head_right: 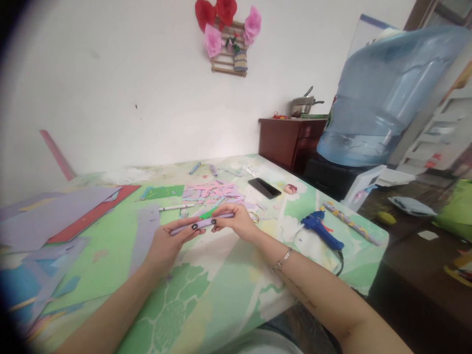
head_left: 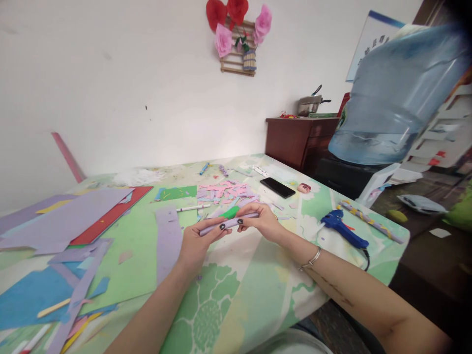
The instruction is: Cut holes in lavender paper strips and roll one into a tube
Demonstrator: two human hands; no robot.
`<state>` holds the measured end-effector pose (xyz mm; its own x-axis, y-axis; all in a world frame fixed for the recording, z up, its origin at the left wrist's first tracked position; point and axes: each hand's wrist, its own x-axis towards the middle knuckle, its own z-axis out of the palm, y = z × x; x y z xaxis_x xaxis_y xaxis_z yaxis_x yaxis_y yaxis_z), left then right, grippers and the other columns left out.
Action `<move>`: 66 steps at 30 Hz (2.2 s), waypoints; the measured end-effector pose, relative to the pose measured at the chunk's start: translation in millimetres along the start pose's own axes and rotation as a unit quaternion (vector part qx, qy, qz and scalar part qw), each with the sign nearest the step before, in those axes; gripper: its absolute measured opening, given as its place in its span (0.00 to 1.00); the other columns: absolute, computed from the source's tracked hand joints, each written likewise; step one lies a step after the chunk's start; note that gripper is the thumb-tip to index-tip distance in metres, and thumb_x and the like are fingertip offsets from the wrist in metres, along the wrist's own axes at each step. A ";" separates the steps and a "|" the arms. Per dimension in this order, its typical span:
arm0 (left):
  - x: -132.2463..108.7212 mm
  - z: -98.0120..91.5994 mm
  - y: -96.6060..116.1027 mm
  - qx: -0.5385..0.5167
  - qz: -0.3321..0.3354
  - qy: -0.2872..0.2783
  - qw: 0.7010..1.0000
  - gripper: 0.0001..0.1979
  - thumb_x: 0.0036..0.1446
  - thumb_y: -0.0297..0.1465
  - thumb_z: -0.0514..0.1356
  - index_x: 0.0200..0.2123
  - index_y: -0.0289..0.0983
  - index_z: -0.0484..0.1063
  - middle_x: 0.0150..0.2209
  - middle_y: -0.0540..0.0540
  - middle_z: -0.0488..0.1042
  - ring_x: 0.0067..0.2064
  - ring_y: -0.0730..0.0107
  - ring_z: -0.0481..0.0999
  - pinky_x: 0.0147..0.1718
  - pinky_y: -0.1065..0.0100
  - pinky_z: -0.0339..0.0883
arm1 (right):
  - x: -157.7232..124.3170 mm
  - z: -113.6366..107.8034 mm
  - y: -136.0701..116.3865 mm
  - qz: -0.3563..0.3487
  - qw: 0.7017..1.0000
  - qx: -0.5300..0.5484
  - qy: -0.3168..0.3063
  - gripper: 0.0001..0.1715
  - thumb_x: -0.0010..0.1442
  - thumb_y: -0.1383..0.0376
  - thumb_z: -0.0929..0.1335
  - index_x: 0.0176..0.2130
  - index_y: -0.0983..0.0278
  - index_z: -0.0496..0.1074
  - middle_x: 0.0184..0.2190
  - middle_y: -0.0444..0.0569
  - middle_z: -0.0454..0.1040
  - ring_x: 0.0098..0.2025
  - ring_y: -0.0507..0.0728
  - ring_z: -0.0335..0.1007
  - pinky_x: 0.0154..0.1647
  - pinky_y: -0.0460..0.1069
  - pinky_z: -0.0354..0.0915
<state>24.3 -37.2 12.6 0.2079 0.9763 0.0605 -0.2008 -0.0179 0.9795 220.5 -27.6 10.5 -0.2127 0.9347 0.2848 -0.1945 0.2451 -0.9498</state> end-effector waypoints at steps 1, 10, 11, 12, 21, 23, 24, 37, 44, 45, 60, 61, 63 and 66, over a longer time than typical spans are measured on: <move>-0.5 0.1 0.7 0.006 0.004 -0.005 1.000 0.16 0.44 0.33 0.68 0.37 0.32 0.77 0.33 0.43 0.80 0.37 0.62 0.80 0.45 0.64 0.72 | -0.1 -0.7 0.1 0.000 1.000 -0.007 -0.002 0.14 0.45 0.64 0.74 0.32 0.69 0.75 0.22 0.48 0.76 0.24 0.54 0.75 0.28 0.48 0.72; -0.2 -1.6 1.4 0.002 -0.005 -0.013 1.000 0.13 0.42 0.33 0.68 0.33 0.32 0.77 0.30 0.42 0.80 0.35 0.61 0.80 0.44 0.63 0.71 | -0.5 -5.3 4.0 0.009 0.999 -0.011 -0.039 0.12 0.40 0.63 0.76 0.28 0.68 0.78 0.31 0.52 0.78 0.26 0.54 0.75 0.29 0.49 0.73; 0.3 -1.3 1.3 -0.013 -0.008 -0.011 1.000 0.13 0.41 0.33 0.68 0.32 0.32 0.77 0.29 0.42 0.80 0.35 0.62 0.80 0.44 0.63 0.71 | -0.4 -4.9 3.8 0.011 0.999 -0.009 -0.041 0.13 0.39 0.63 0.76 0.27 0.68 0.78 0.31 0.52 0.78 0.26 0.54 0.75 0.29 0.49 0.73; 0.7 -0.7 1.3 -0.028 -0.011 -0.009 0.999 0.13 0.40 0.32 0.69 0.31 0.32 0.77 0.29 0.42 0.80 0.34 0.62 0.80 0.44 0.63 0.71 | -0.3 -4.5 3.6 0.015 0.999 -0.008 -0.042 0.13 0.38 0.64 0.77 0.27 0.68 0.77 0.30 0.51 0.78 0.25 0.53 0.75 0.29 0.49 0.73; -0.6 2.7 2.4 0.004 -0.005 -0.009 1.000 0.13 0.42 0.32 0.68 0.33 0.32 0.78 0.30 0.42 0.80 0.36 0.61 0.80 0.44 0.63 0.72 | 3.6 -5.1 6.3 0.031 0.999 -0.020 -0.011 0.13 0.41 0.63 0.76 0.25 0.69 0.73 0.20 0.48 0.75 0.23 0.52 0.74 0.27 0.46 0.70; -1.6 2.1 3.3 0.034 0.006 -0.014 0.999 0.13 0.43 0.32 0.67 0.34 0.33 0.78 0.31 0.42 0.80 0.37 0.60 0.80 0.43 0.64 0.72 | 4.9 -6.2 7.6 0.033 0.999 -0.011 -0.020 0.13 0.41 0.64 0.76 0.26 0.69 0.73 0.21 0.48 0.76 0.24 0.52 0.74 0.26 0.46 0.69; -2.1 2.0 3.8 0.043 0.012 -0.017 0.999 0.13 0.44 0.32 0.67 0.35 0.33 0.78 0.31 0.42 0.80 0.37 0.60 0.80 0.43 0.65 0.72 | 5.4 -7.1 8.2 0.037 0.999 -0.008 -0.027 0.13 0.41 0.65 0.76 0.28 0.69 0.74 0.22 0.48 0.77 0.24 0.52 0.74 0.26 0.45 0.69; -2.9 -1.0 5.7 0.049 0.016 -0.011 0.999 0.12 0.43 0.33 0.68 0.33 0.33 0.78 0.31 0.42 0.80 0.35 0.60 0.80 0.42 0.64 0.73 | 2.8 -12.8 6.8 0.040 0.992 -0.064 -0.097 0.18 0.43 0.66 0.75 0.38 0.65 0.78 0.25 0.47 0.78 0.27 0.53 0.74 0.30 0.47 0.70; -2.2 0.1 5.0 0.017 -0.001 -0.011 1.000 0.12 0.41 0.32 0.69 0.32 0.32 0.78 0.31 0.42 0.80 0.35 0.60 0.80 0.43 0.63 0.72 | 1.0 -9.8 4.1 0.021 0.993 -0.095 -0.070 0.16 0.42 0.65 0.75 0.36 0.63 0.79 0.26 0.47 0.78 0.27 0.52 0.73 0.32 0.47 0.70; -1.4 0.0 4.1 -0.001 -0.008 -0.014 1.000 0.12 0.40 0.31 0.69 0.31 0.32 0.78 0.31 0.42 0.80 0.35 0.60 0.80 0.43 0.63 0.72 | 0.9 -9.4 4.1 0.025 0.993 -0.089 -0.074 0.15 0.43 0.65 0.75 0.35 0.63 0.79 0.25 0.47 0.78 0.26 0.52 0.73 0.31 0.47 0.70; -1.3 -0.1 3.3 0.045 -0.015 0.029 0.998 0.13 0.37 0.33 0.70 0.26 0.31 0.78 0.26 0.43 0.79 0.30 0.59 0.80 0.38 0.61 0.75 | -3.5 -5.6 6.1 -0.089 0.949 -0.274 -0.127 0.12 0.52 0.63 0.71 0.39 0.60 0.79 0.32 0.46 0.80 0.32 0.55 0.75 0.32 0.47 0.69; -1.8 1.1 3.4 0.051 -0.009 0.034 0.998 0.13 0.37 0.34 0.70 0.26 0.31 0.78 0.26 0.43 0.79 0.29 0.59 0.80 0.38 0.61 0.76 | -3.8 -4.6 6.7 -0.106 0.940 -0.302 -0.121 0.11 0.53 0.64 0.70 0.39 0.60 0.78 0.31 0.46 0.80 0.31 0.55 0.75 0.31 0.46 0.69; -3.0 3.3 3.1 0.050 0.004 0.044 0.998 0.12 0.37 0.34 0.70 0.25 0.31 0.78 0.26 0.44 0.79 0.29 0.59 0.80 0.38 0.61 0.76 | -3.9 -3.5 8.9 -0.134 0.926 -0.340 -0.096 0.11 0.54 0.66 0.69 0.38 0.59 0.78 0.30 0.45 0.80 0.30 0.54 0.75 0.29 0.46 0.68; -4.5 4.2 3.9 0.026 0.013 0.024 0.999 0.14 0.42 0.37 0.68 0.27 0.31 0.78 0.32 0.41 0.80 0.32 0.59 0.80 0.40 0.62 0.74 | -2.5 -3.7 11.4 -0.182 0.908 -0.375 -0.044 0.10 0.54 0.68 0.69 0.37 0.59 0.78 0.30 0.46 0.80 0.30 0.54 0.75 0.30 0.45 0.68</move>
<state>26.6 -42.6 17.0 0.1560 0.9846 0.0786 -0.1544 -0.0543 0.9865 222.4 -26.2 -1.6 -0.3475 0.7401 0.5757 0.4327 0.6713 -0.6018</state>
